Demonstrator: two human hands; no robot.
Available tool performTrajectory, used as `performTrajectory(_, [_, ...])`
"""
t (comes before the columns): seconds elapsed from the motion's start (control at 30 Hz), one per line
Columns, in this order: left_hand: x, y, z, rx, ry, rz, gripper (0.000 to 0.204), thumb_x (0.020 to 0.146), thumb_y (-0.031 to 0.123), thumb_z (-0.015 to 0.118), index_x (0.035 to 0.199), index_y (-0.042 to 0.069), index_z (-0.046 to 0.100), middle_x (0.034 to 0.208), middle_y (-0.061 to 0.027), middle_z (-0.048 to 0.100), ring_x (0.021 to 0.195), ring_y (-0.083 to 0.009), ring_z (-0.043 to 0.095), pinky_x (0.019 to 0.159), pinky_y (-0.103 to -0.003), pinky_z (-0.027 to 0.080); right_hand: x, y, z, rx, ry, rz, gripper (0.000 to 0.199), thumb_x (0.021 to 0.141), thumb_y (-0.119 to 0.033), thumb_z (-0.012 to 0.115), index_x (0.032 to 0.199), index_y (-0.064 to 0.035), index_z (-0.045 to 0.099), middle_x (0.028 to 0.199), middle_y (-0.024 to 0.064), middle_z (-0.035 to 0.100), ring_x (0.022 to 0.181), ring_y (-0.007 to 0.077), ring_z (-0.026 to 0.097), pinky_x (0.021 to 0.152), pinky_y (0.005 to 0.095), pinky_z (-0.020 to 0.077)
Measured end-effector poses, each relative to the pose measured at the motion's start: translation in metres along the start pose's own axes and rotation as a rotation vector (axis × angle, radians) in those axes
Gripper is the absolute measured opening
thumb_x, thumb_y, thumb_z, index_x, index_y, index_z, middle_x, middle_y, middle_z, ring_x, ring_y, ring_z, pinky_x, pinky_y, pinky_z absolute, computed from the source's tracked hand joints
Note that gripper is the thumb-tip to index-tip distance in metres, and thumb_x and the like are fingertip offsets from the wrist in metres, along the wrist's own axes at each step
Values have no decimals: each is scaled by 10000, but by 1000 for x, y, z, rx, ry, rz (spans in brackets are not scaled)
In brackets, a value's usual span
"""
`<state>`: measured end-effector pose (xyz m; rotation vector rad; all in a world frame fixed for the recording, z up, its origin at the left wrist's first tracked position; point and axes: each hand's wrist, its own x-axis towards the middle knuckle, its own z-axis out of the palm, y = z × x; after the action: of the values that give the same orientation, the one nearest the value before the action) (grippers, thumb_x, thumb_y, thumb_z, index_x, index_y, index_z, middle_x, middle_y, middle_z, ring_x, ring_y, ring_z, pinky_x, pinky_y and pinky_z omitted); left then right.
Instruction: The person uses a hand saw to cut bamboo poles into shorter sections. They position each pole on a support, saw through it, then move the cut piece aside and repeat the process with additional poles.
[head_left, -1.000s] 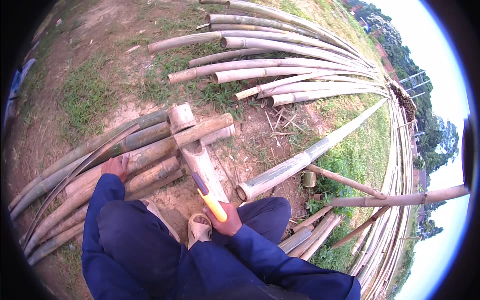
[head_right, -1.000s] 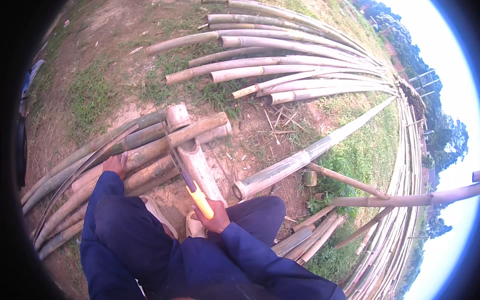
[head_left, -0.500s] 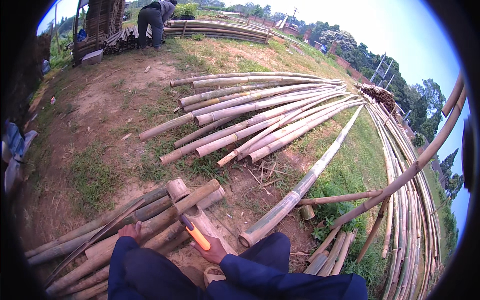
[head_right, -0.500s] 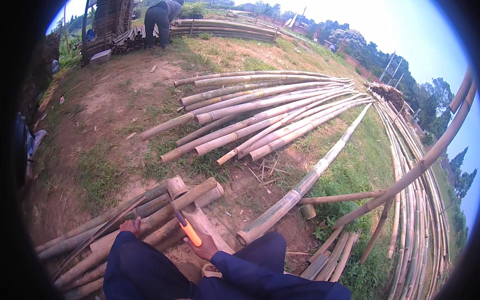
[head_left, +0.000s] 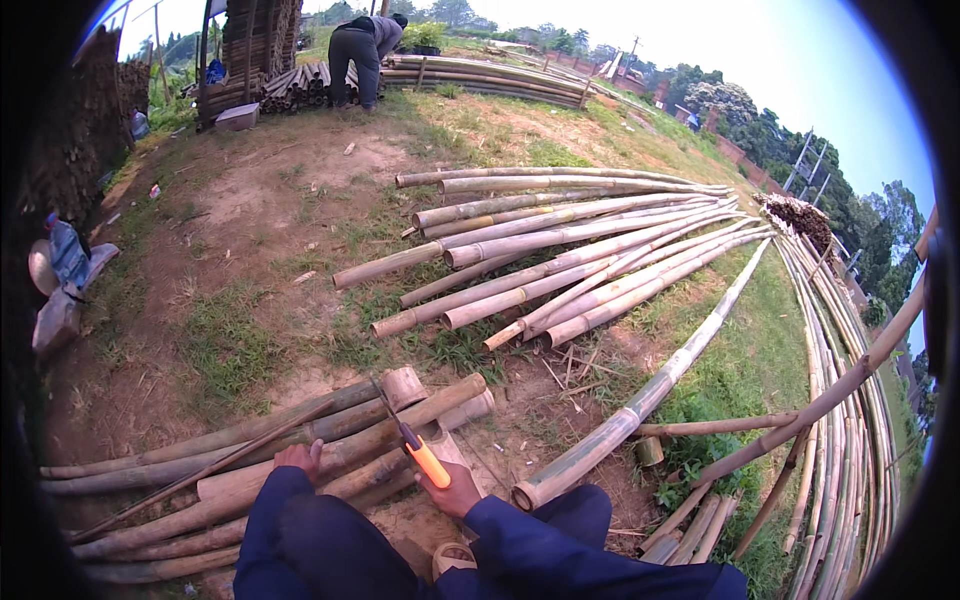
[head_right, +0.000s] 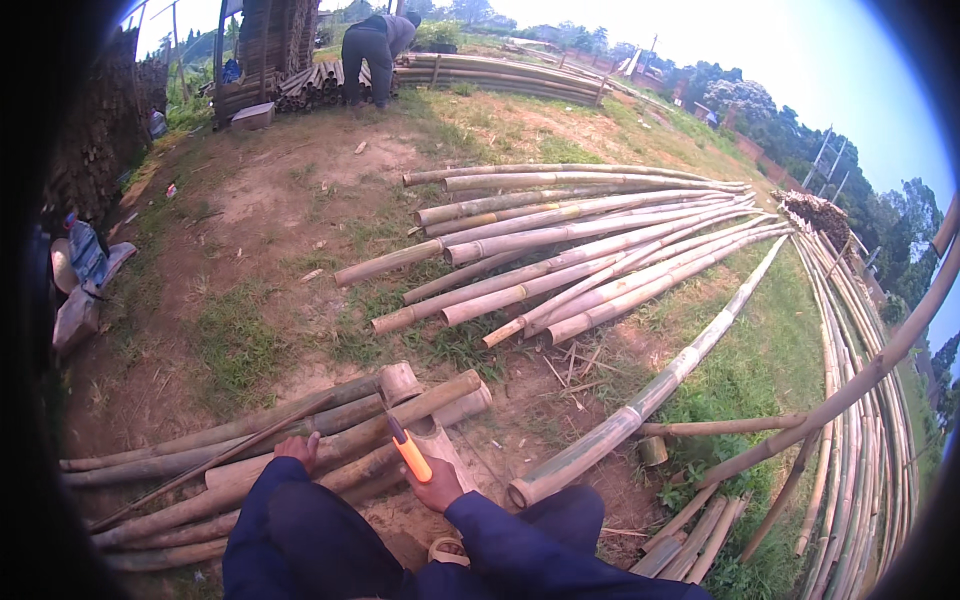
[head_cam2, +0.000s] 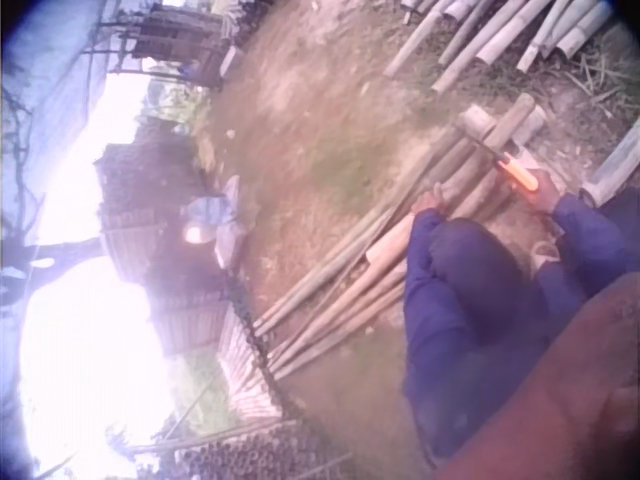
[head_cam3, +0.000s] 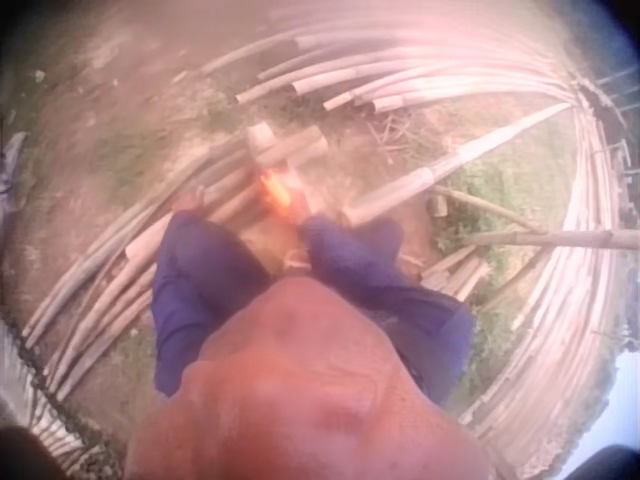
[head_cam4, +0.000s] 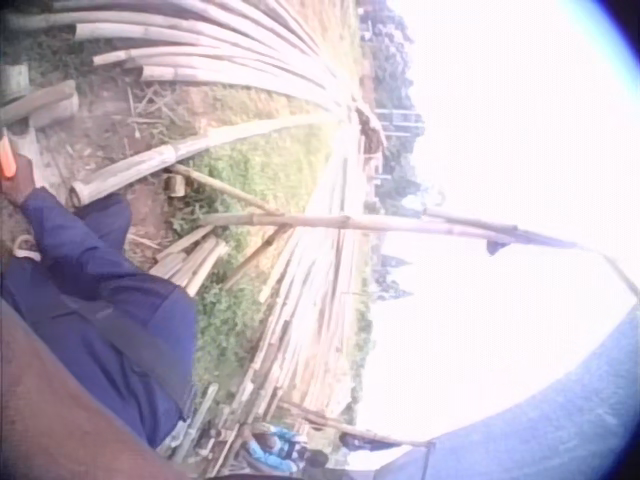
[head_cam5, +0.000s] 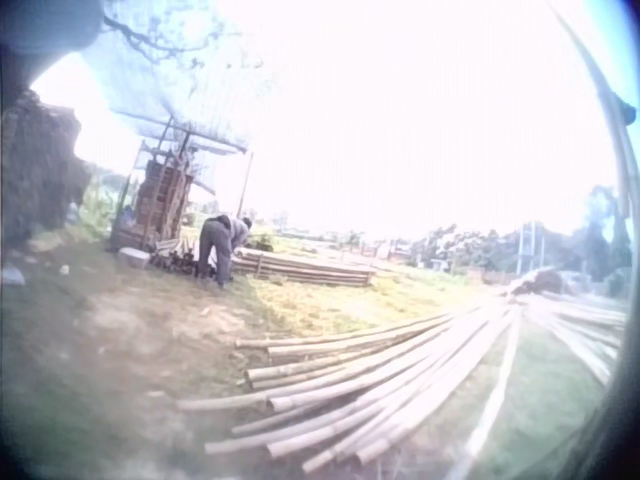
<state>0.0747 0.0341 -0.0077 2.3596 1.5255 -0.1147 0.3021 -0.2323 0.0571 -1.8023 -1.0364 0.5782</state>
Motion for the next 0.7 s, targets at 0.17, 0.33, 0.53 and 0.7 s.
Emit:
performTrajectory(0.17, [-3, -22, 5, 9, 35, -34, 751, 1054, 609, 339, 979, -15, 751, 1050, -283, 715, 1082, -447, 657, 984, -545, 463, -113, -19, -45, -46, -81, 111, 247, 929, -240, 759, 1053, -32, 708, 816, 170, 723, 756, 341, 740, 698, 397, 569])
performTrajectory(0.33, [-4, -13, 14, 22, 5, -32, 750, 1049, 631, 331, 990, 11, 749, 1050, -284, 708, 1062, -450, 655, 979, -541, 471, -161, -42, -80, -4, -64, 147, 240, 919, -90, 741, 1140, 3, 719, 847, 164, 735, 762, 253, 765, 695, 337, 569])
performTrajectory(0.53, [9, -10, 12, -10, 27, 49, 787, 1055, 639, 317, 899, -18, 722, 976, -309, 696, 987, -480, 656, 907, -551, 482, -12, -8, -1, 136, -24, 92, 175, 944, -99, 724, 871, 28, 629, 652, 85, 574, 592, 123, 482, 591, 328, 471])
performTrajectory(0.7, [-4, -30, 12, -20, 58, 17, 784, 1059, 638, 314, 898, -17, 714, 977, -311, 690, 1012, -463, 647, 915, -536, 477, -131, -26, -46, 137, -67, 243, 255, 930, -62, 736, 1162, 38, 699, 829, 109, 727, 734, 122, 677, 723, 297, 554])
